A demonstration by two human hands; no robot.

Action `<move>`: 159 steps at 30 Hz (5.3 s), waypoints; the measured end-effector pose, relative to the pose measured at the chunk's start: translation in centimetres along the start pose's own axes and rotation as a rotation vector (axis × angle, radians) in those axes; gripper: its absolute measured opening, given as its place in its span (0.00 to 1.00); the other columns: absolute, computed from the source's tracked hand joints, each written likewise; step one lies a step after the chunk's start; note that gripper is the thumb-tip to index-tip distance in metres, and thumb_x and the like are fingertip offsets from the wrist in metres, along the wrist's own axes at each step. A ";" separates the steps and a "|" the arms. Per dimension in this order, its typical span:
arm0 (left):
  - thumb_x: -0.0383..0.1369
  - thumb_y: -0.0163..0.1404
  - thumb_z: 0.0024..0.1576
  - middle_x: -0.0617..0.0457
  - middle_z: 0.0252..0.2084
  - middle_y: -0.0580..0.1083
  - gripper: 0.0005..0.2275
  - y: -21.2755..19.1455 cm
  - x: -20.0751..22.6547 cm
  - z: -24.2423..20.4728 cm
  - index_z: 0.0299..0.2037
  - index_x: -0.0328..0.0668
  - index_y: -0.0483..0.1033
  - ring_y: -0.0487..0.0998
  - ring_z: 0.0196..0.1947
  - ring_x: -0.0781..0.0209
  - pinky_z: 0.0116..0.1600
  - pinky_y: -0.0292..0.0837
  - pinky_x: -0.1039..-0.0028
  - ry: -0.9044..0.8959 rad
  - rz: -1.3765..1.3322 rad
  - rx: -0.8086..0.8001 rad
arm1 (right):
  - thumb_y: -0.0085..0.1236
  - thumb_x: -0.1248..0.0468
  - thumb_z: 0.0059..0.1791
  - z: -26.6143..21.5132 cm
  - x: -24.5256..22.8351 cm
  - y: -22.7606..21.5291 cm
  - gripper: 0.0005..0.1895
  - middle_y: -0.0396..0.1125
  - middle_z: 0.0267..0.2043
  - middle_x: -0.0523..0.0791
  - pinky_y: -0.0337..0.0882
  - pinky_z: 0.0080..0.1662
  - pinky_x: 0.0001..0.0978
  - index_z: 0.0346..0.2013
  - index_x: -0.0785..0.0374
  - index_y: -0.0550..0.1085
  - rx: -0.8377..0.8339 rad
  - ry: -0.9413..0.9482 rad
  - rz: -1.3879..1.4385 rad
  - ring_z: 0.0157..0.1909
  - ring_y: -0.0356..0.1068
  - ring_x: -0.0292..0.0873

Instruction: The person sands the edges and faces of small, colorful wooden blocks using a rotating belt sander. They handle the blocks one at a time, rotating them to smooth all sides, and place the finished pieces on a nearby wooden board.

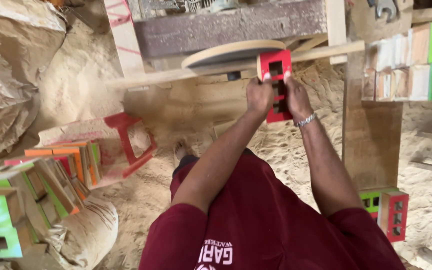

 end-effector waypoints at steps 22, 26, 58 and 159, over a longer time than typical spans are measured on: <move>0.29 0.52 0.66 0.49 0.65 0.68 0.24 -15.1 2.1 -18.8 0.70 0.37 0.58 0.69 0.69 0.59 0.72 0.71 0.66 0.496 -0.025 -0.653 | 0.48 0.41 0.58 -16.2 -0.1 2.7 0.27 0.68 0.43 0.52 0.74 0.45 0.39 0.47 0.66 0.70 0.007 -1.164 -0.127 0.42 0.73 0.49; 0.36 0.64 0.54 0.41 0.66 0.58 0.41 -18.6 5.7 -18.5 0.71 0.32 0.49 0.66 0.65 0.51 0.70 0.67 0.61 0.834 0.217 -0.250 | 0.53 0.41 0.54 -16.9 -3.4 3.1 0.30 0.73 0.39 0.48 0.75 0.39 0.37 0.52 0.66 0.73 -0.053 -1.004 -0.572 0.37 0.75 0.48; 0.29 0.52 0.66 0.48 0.40 0.77 0.06 -23.9 -1.8 -2.4 0.45 0.32 0.75 0.78 0.37 0.60 0.47 0.77 0.71 -0.083 -0.719 -0.112 | 0.44 0.37 0.55 -4.5 -2.1 11.8 0.27 0.64 0.19 0.41 0.59 0.20 0.26 0.34 0.57 0.70 -0.317 0.114 0.479 0.16 0.61 0.35; 0.33 0.48 0.59 0.44 0.34 0.78 0.12 -18.8 2.7 -1.7 0.44 0.28 0.75 0.79 0.31 0.56 0.35 0.77 0.63 -0.142 -0.044 -0.013 | 0.31 0.37 0.60 -2.4 0.2 17.0 0.38 0.66 0.22 0.46 0.68 0.34 0.41 0.24 0.65 0.71 -0.057 -0.094 -0.374 0.25 0.66 0.44</move>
Point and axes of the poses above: each hand's wrist, its own z-axis towards the middle knuckle, its own y-axis out of the palm, x = y × z, the point moved 1 cm from there along z, towards the middle knuckle
